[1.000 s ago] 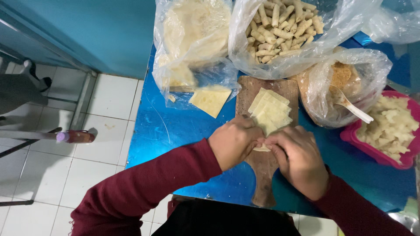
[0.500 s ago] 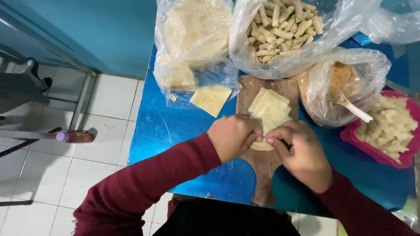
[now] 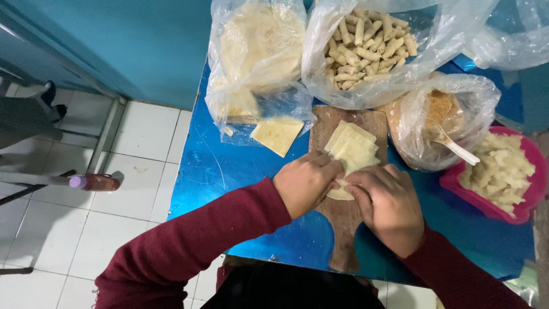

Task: The person spoons a brown powder from a plastic bag onto square pastry wrappers on a wooden board, then folds the wrappers over the filling into triangles and stacks the folded pieces on the board. They repeat this for several wrappers, occasionally pressing the folded pieces flat by hand.

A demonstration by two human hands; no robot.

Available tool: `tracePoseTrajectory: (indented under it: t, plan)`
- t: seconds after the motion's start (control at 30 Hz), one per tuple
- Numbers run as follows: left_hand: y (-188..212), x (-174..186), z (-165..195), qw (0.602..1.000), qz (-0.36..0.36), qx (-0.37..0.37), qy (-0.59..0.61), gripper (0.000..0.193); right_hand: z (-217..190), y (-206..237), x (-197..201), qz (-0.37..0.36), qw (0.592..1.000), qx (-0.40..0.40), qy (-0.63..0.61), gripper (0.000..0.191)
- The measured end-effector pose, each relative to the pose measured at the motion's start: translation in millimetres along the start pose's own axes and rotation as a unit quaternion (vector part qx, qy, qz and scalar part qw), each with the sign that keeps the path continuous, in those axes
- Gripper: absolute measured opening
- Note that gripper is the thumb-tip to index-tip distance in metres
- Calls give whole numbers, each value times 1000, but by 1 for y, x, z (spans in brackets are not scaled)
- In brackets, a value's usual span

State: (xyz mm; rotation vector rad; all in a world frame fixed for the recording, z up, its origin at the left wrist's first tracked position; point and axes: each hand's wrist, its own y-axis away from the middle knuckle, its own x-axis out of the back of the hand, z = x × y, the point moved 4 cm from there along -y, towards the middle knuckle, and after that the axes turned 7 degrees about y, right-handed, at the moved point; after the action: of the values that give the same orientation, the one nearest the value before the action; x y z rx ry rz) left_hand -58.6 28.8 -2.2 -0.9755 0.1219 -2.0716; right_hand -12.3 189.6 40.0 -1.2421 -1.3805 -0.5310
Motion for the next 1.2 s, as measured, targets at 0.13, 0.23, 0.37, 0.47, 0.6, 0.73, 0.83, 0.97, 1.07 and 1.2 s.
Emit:
tracePoseTrajectory:
  t: [0.13,0.23,0.37,0.47,0.6,0.73,0.83,0.97,1.07,1.2]
  plan:
    - [0,-2,0,998,49,-22,-34,17,5,-1,-3,-4,999,-22,37,20]
    - [1,-3,-1,997,47,-29,-57,18,6,-2,-5,23,999,-25,32,12]
    - [1,-7,-4,999,44,8,-27,14,5,-1,-3,37,999,3,21,17]
    - [4,-8,-4,999,39,4,-34,15,2,-1,-4,38,998,24,36,18]
    - [4,-10,-5,997,69,-12,-44,13,0,-2,-6,41,995,28,81,22]
    - [1,-6,-7,995,73,4,-62,13,-7,0,-4,62,992,34,109,30]
    - [4,2,-3,993,106,11,-43,21,-14,1,-2,60,987,57,139,32]
    - [14,9,1,993,101,46,-31,29,-15,-8,-4,49,984,43,166,27]
    - [17,10,2,993,100,50,-24,28,-11,-18,0,62,991,29,118,21]
    - [17,7,0,994,93,45,-19,26,2,-29,22,66,996,-54,28,17]
